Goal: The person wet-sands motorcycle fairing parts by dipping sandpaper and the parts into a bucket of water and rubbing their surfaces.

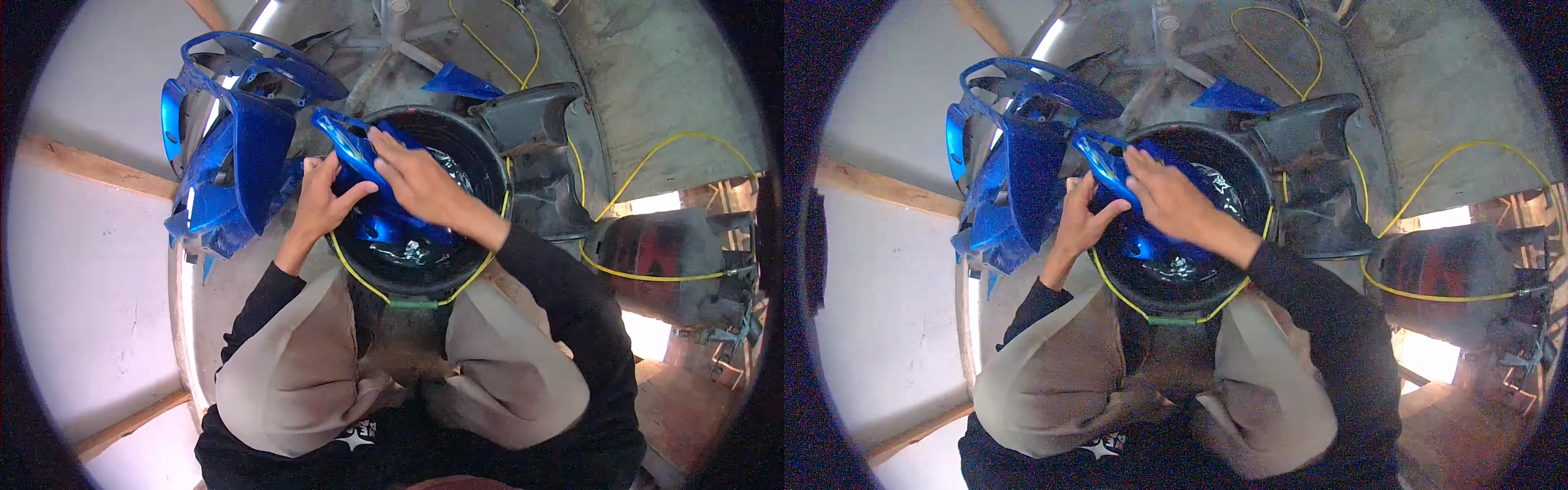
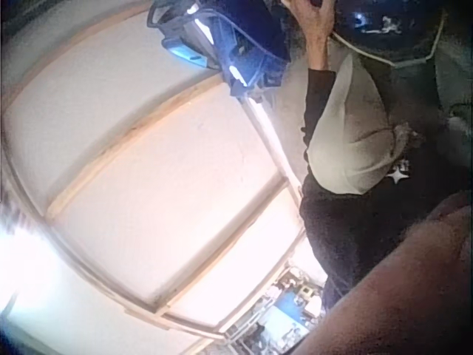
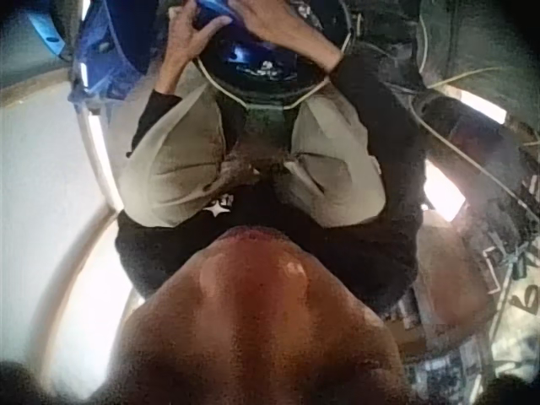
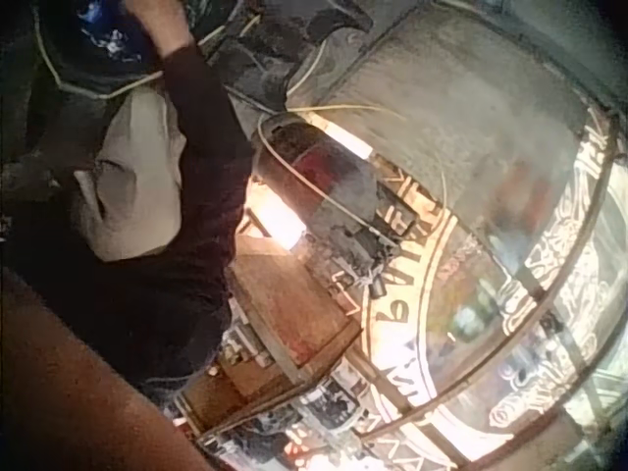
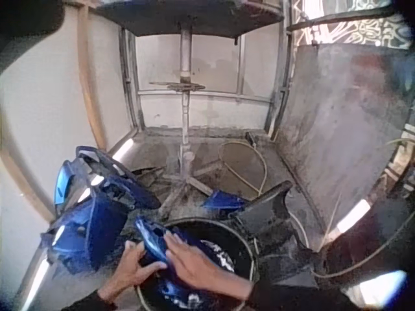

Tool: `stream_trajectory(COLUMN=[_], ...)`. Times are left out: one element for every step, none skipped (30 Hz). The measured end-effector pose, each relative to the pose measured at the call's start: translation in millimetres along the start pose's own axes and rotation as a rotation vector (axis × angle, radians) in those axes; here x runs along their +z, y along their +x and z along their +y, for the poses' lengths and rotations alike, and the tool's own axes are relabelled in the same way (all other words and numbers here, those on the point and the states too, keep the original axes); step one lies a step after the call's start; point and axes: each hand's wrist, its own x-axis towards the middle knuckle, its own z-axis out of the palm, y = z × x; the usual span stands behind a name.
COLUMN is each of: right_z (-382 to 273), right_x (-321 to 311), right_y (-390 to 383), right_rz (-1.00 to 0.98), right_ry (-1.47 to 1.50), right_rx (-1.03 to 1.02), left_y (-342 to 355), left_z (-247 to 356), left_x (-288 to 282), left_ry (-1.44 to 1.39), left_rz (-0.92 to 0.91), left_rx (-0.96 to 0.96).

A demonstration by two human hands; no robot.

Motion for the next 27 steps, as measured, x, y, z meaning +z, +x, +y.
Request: stream_trajectory(right_z=[2.0, -3.4, -5.0, -12.0, -23.8, -37.3, -37.8, -38.1, -32.7, -24.6, -16.6, -9.1, -0.9, 3.7, 3.5, -1.3, -9.3, -16.0, -25.4, -23.4, -21.9, -21.2, -19.1, -19.2, -21.7, -21.6, -17.6], right_x=[-7.4, -8.6, -5.7, -2.2, -1.1, -5.2, -6.8, -7.5, -9.9, -10.4, -11.4, -12.5, -14.1, -15.3, -10.1, -9.2, -8.9, -13.0, -15.1, -16.2, -20.2, -21.9, -21.2, -20.2, -20.2, -19.4, -16.3], right_y=[14.8, 13.5, 5.4, -2.7, -21.0, -32.7, -40.4, -44.3, -42.1, -33.0, -22.2, -7.4, 8.9, 16.1, 17.5, 10.4, -4.4, -19.8, -32.7, -34.3, -37.4, -39.2, -35.4, -23.6, -9.3, 5.2, 19.5], right_rz=[-0.053, -0.058, -0.034, -0.010, -0.036, -0.076, -0.088, -0.099, -0.099, -0.094, -0.090, -0.092, -0.113, -0.133, -0.118, -0.120, -0.107, -0.095, -0.129, -0.132, -0.158, -0.183, -0.167, -0.165, -0.159, -0.152, -0.141], right_ry=[0.035, 0.029, 0.001, -0.024, -0.013, -0.008, -0.005, -0.003, -0.008, 0.010, 0.027, 0.027, 0.039, 0.051, 0.063, 0.061, 0.046, 0.027, 0.016, 0.022, -0.006, -0.033, -0.009, -0.008, -0.021, -0.035, -0.066], right_rx=[0.015, 0.007, -0.020, -0.050, -0.048, -0.082, -0.091, -0.102, -0.099, -0.096, -0.094, -0.096, -0.079, -0.062, -0.067, -0.066, -0.090, -0.119, -0.133, -0.138, -0.173, -0.209, -0.230, -0.236, -0.252, -0.267, -0.315], left_y=[-0.1, -1.1, 0.0, -0.2, -2.0, -4.4, -6.0, -6.4, -2.5, -1.0, -1.5, -3.8, -2.6, -1.5, -0.9, 0.4, 0.2, 2.0, 0.7, 0.5, 3.1, 4.4, 3.6, 4.5, 5.6, 7.4, 6.8], left_z=[1.0, 2.1, 4.2, 3.4, 0.7, 0.6, 2.0, 3.0, 10.0, 13.8, 9.9, 2.0, 2.0, 2.1, 4.8, 7.5, 8.1, 9.1, 9.3, 8.4, 8.9, 10.2, 12.2, 12.3, 11.7, 10.1, 8.9], left_x=[-1.3, -4.0, -4.9, -7.8, -9.4, -13.3, -11.3, -10.1, -8.5, -10.4, -9.9, -7.6, -5.8, -4.8, -10.4, -12.7, -12.9, -9.9, -12.8, -17.6, -20.1, -21.5, -19.5, -17.1, -14.4, -14.4, -16.1], left_ry=[-0.073, -0.073, -0.042, -0.006, -0.002, -0.021, -0.054, -0.059, -0.013, 0.041, 0.043, -0.019, -0.084, -0.084, -0.008, 0.057, 0.053, 0.017, -0.007, -0.002, 0.035, 0.072, 0.071, 0.040, 0.004, 0.003, 0.019], left_rz=[0.013, 0.023, 0.008, -0.005, -0.005, -0.002, -0.007, -0.010, -0.010, -0.007, -0.006, -0.010, -0.015, -0.013, -0.041, -0.070, -0.069, -0.039, -0.012, -0.009, -0.047, -0.085, -0.083, -0.057, -0.033, -0.033, -0.059], left_rx=[-0.006, -0.004, 0.003, 0.011, 0.008, 0.001, -0.008, -0.010, 0.012, 0.032, 0.034, 0.005, -0.022, -0.022, -0.024, -0.020, -0.021, 0.017, 0.048, 0.043, 0.038, 0.033, 0.033, 0.072, 0.112, 0.116, 0.096])
